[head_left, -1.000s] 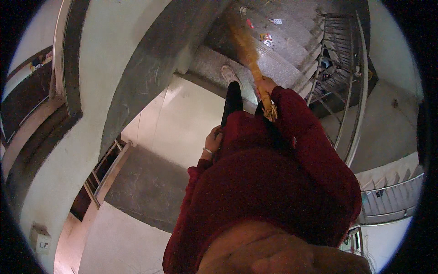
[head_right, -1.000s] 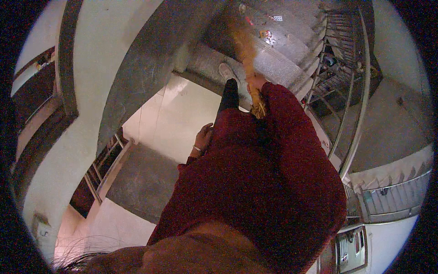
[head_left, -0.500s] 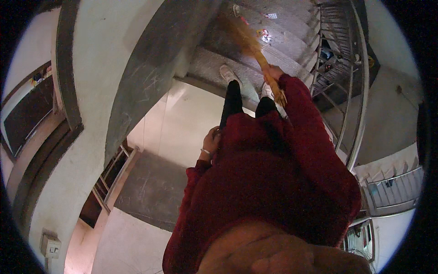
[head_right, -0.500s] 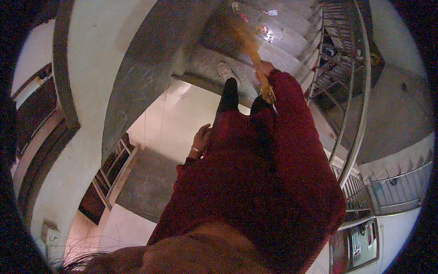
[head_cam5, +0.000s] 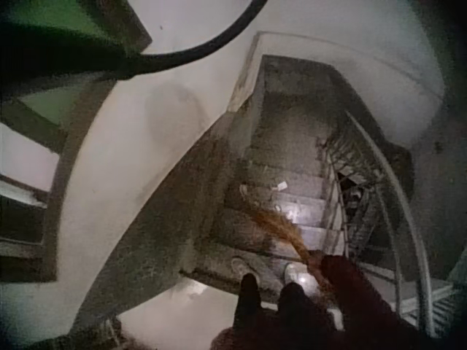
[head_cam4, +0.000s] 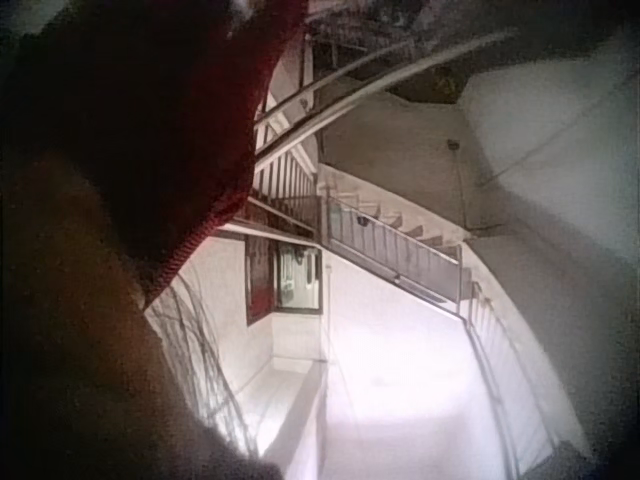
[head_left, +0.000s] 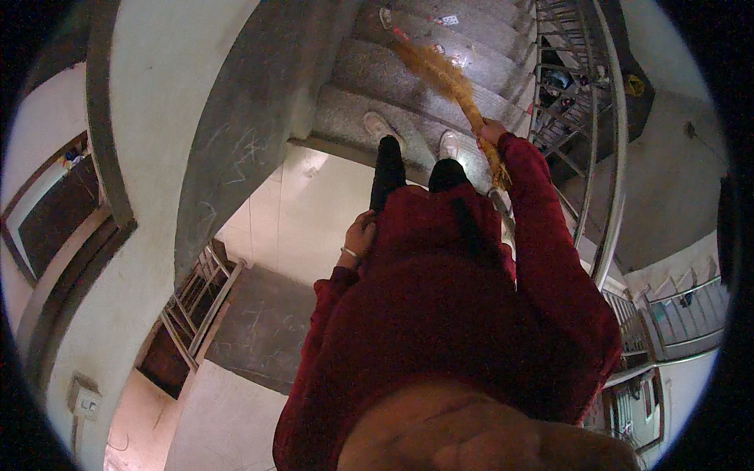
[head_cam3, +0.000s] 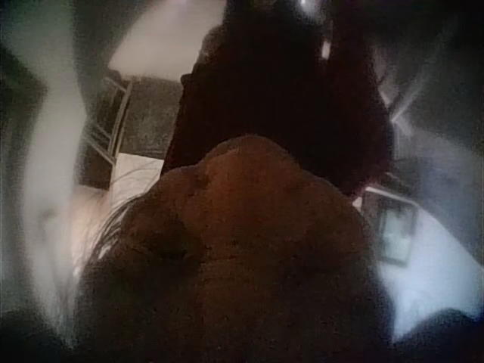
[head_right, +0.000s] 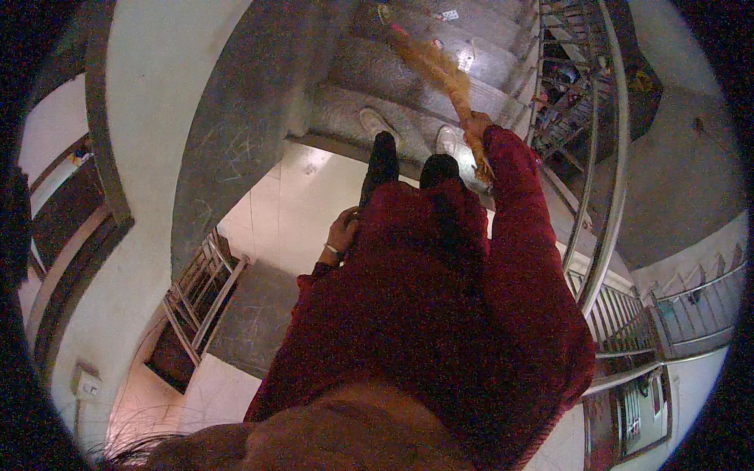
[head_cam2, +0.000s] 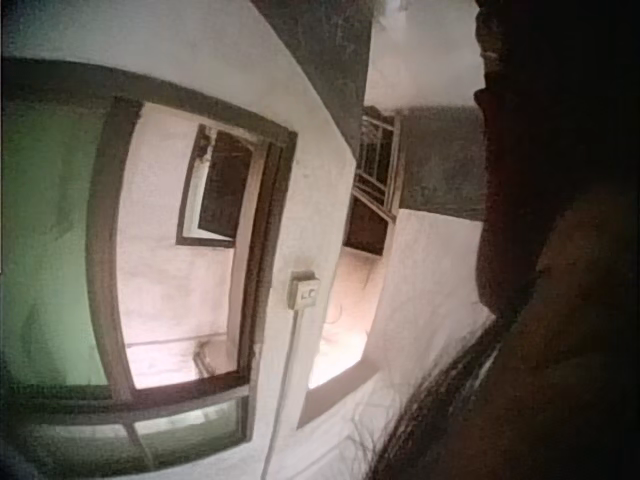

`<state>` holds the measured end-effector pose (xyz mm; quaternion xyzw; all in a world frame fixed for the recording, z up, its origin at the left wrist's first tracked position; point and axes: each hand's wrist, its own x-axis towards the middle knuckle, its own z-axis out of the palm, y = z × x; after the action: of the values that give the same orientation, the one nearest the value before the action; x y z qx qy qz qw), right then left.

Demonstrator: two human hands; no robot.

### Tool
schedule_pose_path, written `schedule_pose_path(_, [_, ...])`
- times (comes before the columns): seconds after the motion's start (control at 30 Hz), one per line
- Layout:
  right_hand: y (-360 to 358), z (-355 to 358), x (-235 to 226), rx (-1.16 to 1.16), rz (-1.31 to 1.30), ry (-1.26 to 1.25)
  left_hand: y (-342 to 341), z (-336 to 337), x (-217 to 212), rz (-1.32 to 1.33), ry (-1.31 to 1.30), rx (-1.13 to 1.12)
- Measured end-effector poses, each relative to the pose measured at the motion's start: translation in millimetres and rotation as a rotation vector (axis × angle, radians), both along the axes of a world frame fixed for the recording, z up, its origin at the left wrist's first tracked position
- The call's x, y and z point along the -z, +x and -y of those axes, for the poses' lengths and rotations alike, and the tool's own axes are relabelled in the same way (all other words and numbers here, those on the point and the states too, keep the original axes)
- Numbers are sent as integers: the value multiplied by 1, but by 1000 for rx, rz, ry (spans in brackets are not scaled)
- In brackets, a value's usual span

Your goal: The person sweeps dust and debris from the stairs and a landing using a broom.

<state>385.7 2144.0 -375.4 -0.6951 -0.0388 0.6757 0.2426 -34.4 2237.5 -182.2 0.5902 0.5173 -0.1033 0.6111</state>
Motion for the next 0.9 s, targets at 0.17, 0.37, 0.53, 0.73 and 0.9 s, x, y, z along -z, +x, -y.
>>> schedule_pose_path(0.17, [18,37,-56,-400,329,209,23,20,5,70,134,40])
schedule_pose_path(0.37, [64,150,28,-785,468,146,40,42,8,27,160,53])
schedule_pose_path(0.53, [76,91,-2,-515,309,-136,40,59,10,-7,109,32])
schedule_pose_path(0.73, [75,85,-65,-386,371,70,69,42,-33,14,180,97])
schedule_pose_path(0.9, [93,149,-42,-717,385,61,64,29,-10,33,82,79])
